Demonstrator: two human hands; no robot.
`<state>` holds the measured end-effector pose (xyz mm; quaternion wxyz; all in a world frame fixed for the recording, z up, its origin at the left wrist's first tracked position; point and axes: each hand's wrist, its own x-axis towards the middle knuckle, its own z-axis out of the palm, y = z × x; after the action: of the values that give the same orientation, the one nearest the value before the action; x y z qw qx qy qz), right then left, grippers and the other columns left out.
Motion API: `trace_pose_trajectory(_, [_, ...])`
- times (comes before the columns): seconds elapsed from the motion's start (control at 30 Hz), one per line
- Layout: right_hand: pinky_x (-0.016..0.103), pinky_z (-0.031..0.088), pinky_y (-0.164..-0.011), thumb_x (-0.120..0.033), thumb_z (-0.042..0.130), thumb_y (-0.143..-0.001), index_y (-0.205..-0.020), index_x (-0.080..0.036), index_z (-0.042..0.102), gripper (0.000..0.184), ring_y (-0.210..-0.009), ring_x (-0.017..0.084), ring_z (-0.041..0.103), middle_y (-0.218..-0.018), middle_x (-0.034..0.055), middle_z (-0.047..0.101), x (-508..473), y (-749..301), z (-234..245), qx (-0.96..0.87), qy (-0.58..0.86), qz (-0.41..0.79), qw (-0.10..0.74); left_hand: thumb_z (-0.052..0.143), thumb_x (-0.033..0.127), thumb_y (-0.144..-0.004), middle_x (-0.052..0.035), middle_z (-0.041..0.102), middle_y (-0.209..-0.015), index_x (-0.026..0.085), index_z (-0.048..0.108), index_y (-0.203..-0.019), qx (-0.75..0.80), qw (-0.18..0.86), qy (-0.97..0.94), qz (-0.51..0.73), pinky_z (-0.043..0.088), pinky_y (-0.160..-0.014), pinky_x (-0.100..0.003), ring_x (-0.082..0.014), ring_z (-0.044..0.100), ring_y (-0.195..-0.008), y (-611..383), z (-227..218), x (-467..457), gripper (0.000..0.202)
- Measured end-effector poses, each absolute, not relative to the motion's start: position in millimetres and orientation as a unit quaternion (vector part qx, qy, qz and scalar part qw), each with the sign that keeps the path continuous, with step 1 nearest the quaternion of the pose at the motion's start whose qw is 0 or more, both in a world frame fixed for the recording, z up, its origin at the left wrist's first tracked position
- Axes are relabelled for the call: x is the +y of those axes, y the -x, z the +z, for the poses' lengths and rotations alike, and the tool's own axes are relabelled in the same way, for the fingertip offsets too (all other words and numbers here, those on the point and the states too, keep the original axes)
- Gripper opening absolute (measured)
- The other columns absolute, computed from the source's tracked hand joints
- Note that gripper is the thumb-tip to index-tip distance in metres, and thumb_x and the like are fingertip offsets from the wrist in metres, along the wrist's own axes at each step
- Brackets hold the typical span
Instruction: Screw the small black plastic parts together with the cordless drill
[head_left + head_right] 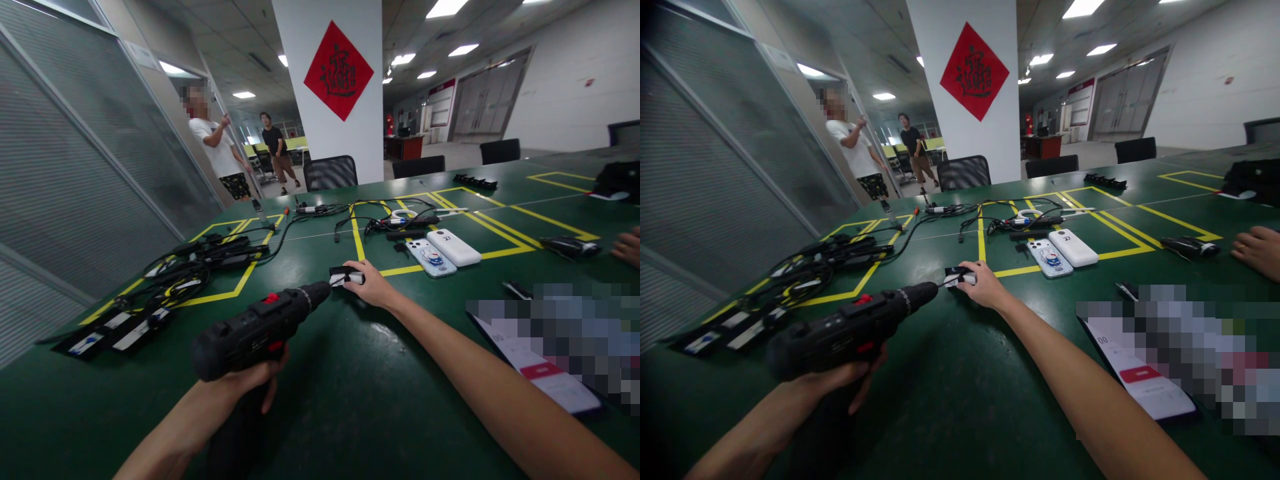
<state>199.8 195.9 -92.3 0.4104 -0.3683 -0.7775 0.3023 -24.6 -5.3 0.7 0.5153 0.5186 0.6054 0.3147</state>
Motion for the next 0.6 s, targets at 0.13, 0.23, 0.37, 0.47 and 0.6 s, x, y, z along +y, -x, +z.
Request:
trace_pose_trajectory(0.13, [0.033, 0.042, -0.089, -0.029, 0.066, -0.074, -0.118, -0.024, 0.054, 0.046, -0.093, 0.016, 0.055, -0.106, 0.0044, 0.049, 196.3, -199.4, -92.7, -0.778, 0.366, 0.3, 0.412, 0.058, 0.041, -0.074, -0.0027, 0.059, -0.081, 0.017, 0.052, -0.099, 0.603, 0.511, -0.522, 0.32, 0.042, -0.05, -0.028, -0.0139, 0.052, -0.049, 22.9, 1.8, -4.2, 0.035])
trace_pose_trajectory(0.23, [0.033, 0.042, -0.089, -0.029, 0.066, -0.074, -0.118, -0.024, 0.054, 0.046, -0.092, 0.016, 0.054, -0.106, 0.0046, 0.049, 196.3, -199.4, -93.0, -0.778, 0.365, 0.298, 0.415, 0.059, 0.042, -0.073, -0.0023, 0.058, -0.079, 0.017, 0.054, -0.096, 0.613, 0.507, -0.514, 0.321, 0.042, -0.049, -0.028, -0.0138, 0.053, -0.05, 20.1, 4.6, -4.7, 0.034])
trace_pose_trajectory(0.37, [0.032, 0.042, -0.088, -0.028, 0.066, -0.073, -0.119, -0.023, 0.053, 0.048, -0.092, 0.016, 0.055, -0.106, 0.005, 0.049, 196.6, -199.5, -93.3, -0.777, 0.365, 0.302, 0.414, 0.061, 0.043, -0.072, -0.001, 0.057, -0.078, 0.018, 0.054, -0.096, 0.613, 0.498, -0.515, 0.333, 0.043, -0.05, -0.028, -0.0134, 0.052, -0.049, 17.8, 7.2, -5.4, 0.036])
trace_pose_trajectory(0.47, [0.033, 0.041, -0.09, -0.028, 0.066, -0.073, -0.12, -0.023, 0.053, 0.049, -0.093, 0.017, 0.055, -0.107, 0.0051, 0.05, 196.8, -199.7, -93.4, -0.777, 0.367, 0.301, 0.413, 0.06, 0.043, -0.072, -0.0012, 0.059, -0.078, 0.019, 0.054, -0.097, 0.615, 0.505, -0.511, 0.326, 0.043, -0.05, -0.029, -0.0146, 0.053, -0.05, 19.2, 5.7, -4.8, 0.036])
trace_pose_trajectory(0.6, [0.033, 0.041, -0.091, -0.029, 0.066, -0.074, -0.12, -0.023, 0.053, 0.048, -0.095, 0.017, 0.054, -0.108, 0.005, 0.05, 195.8, -200.2, -92.2, -0.777, 0.371, 0.301, 0.41, 0.06, 0.042, -0.072, -0.001, 0.059, -0.077, 0.019, 0.053, -0.097, 0.617, 0.507, -0.506, 0.325, 0.042, -0.049, -0.029, -0.015, 0.053, -0.049, 20.4, 3.9, -4.0, 0.035])
